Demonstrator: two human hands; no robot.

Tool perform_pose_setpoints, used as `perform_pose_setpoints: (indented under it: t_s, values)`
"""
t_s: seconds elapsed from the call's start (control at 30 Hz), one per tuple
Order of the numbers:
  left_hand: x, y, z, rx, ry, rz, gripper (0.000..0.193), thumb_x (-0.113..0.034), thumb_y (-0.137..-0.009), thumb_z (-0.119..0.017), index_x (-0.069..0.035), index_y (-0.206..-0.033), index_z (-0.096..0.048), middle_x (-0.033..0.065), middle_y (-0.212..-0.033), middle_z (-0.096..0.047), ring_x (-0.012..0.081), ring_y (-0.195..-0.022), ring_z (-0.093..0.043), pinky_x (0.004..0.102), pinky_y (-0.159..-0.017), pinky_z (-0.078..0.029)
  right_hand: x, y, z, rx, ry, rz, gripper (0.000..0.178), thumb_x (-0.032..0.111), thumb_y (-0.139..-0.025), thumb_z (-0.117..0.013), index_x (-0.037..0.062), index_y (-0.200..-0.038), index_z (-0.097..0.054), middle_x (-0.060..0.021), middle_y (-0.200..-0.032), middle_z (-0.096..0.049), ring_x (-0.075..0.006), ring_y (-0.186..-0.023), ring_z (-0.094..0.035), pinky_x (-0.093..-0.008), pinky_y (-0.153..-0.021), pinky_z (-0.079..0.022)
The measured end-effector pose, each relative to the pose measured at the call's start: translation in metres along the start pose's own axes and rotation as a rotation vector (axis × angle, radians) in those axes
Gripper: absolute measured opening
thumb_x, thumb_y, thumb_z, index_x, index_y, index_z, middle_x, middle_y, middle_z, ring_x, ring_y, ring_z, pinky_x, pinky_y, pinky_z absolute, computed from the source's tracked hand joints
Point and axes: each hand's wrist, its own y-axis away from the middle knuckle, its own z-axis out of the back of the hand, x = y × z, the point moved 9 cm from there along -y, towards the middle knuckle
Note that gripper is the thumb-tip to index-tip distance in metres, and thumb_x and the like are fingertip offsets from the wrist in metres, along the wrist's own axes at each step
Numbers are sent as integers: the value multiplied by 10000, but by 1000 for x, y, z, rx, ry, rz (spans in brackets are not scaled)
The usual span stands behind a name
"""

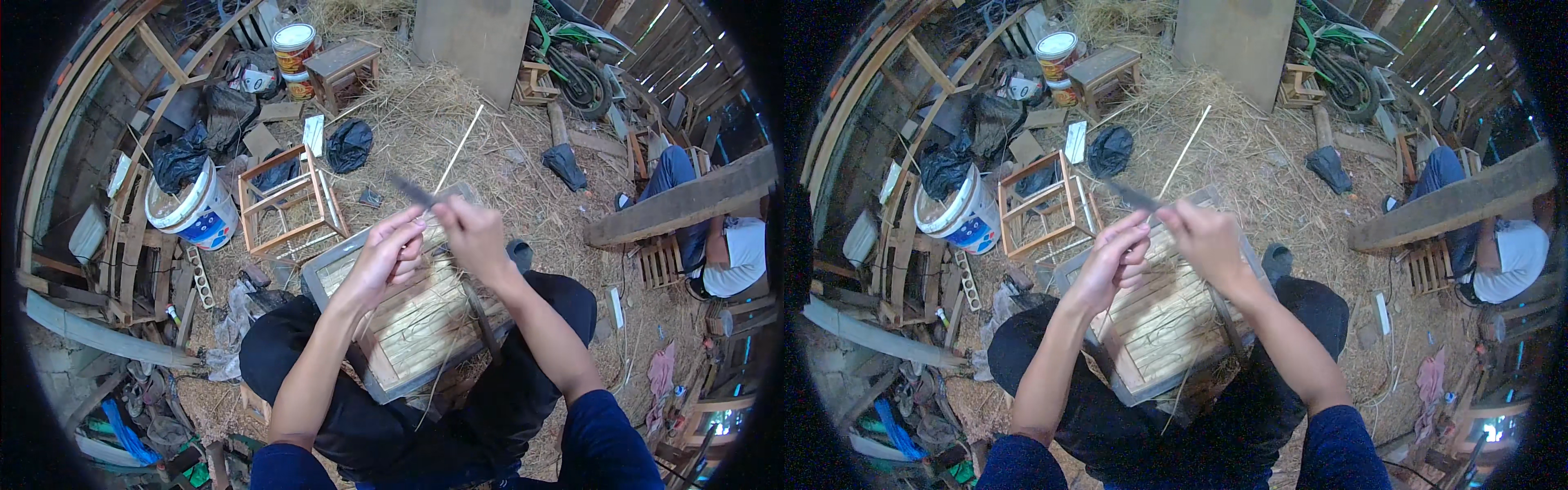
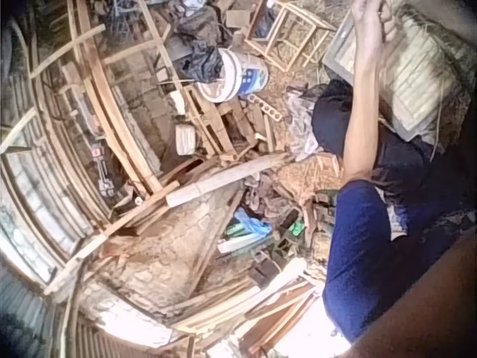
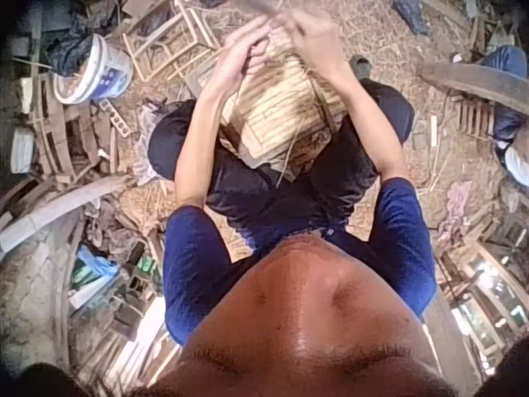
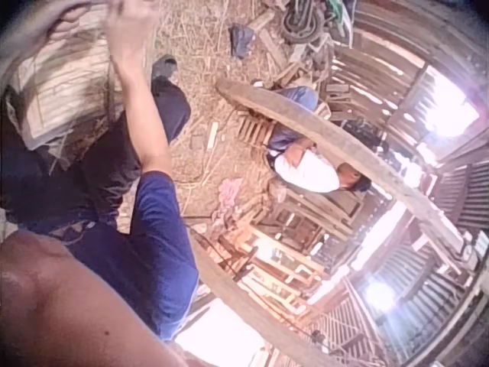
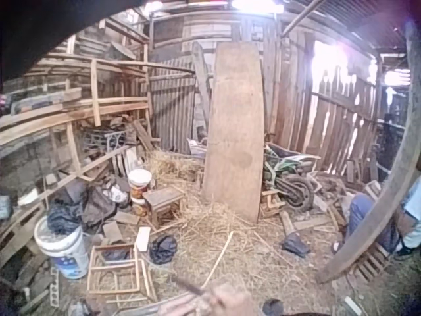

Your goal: The person shaves a bamboo strip using a knife, repeatedly drawing the blade along the length of the strip and bending it by hand to check its flexibility.

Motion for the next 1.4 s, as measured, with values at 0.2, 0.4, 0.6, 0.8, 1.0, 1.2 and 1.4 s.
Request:
perform_pose_setpoints:
  t_s: [0.2,0.4,0.6,0.8,1.0,1.2,1.4]
  values:
    - [-4,4,-2,-10,-30,-19,564,-206,-1047,-513,-125,-1579,-342,-99,-636,-250,23,-475,-208,216,-413,-165,-36,-27,21,-24,-35,-315,398,378,-1036,-564,66,-801,-641,-122,-559,-561,-246,-460,-555,-399,-458,-387]
    - [-5,0,6,-46,-4,-2,551,-202,-1049,-510,-129,-1574,-358,-101,-628,-242,28,-472,-204,221,-409,-166,18,-3,-3,-49,-52,52,437,410,-1054,-525,48,-840,-644,-111,-526,-519,-246,-438,-502,-390,-457,-370]
    - [-5,7,-7,-11,-73,-22,552,-221,-1054,-516,-142,-1576,-355,-102,-622,-237,29,-468,-210,221,-408,-180,-57,-25,30,-100,-138,-485,429,426,-1042,-543,56,-876,-682,-119,-549,-553,-232,-461,-548,-380,-466,-405]
    - [15,-1,9,-80,-82,94,554,-208,-1063,-490,-142,-1589,-326,-88,-657,-278,30,-487,-216,218,-423,-183,9,-8,9,-64,-113,-57,430,437,-1038,-547,67,-875,-694,-121,-558,-566,-232,-471,-566,-378,-464,-406]
    - [6,3,-14,28,-63,40,563,-203,-1063,-455,-135,-1599,-296,-82,-659,-299,36,-494,-243,216,-428,-203,-50,-21,26,-25,-43,-460,441,404,-1047,-533,58,-776,-580,-130,-581,-577,-276,-492,-589,-404,-472,-412]
    - [11,-10,1,-86,-29,18,582,-191,-1064,-449,-135,-1610,-258,-73,-676,-324,32,-509,-256,209,-435,-212,2,-7,-4,119,33,-36,387,395,-1034,-546,60,-842,-579,-165,-657,-618,-388,-589,-627,-478,-536,-466]
    - [4,-5,-7,-4,-15,-42,558,-199,-1070,-440,-156,-1604,-283,-72,-679,-336,32,-513,-266,204,-438,-217,-39,-18,21,-32,4,-431,222,293,-1010,-581,72,-992,-586,-153,-664,-637,-376,-611,-652,-475,-541,-476]
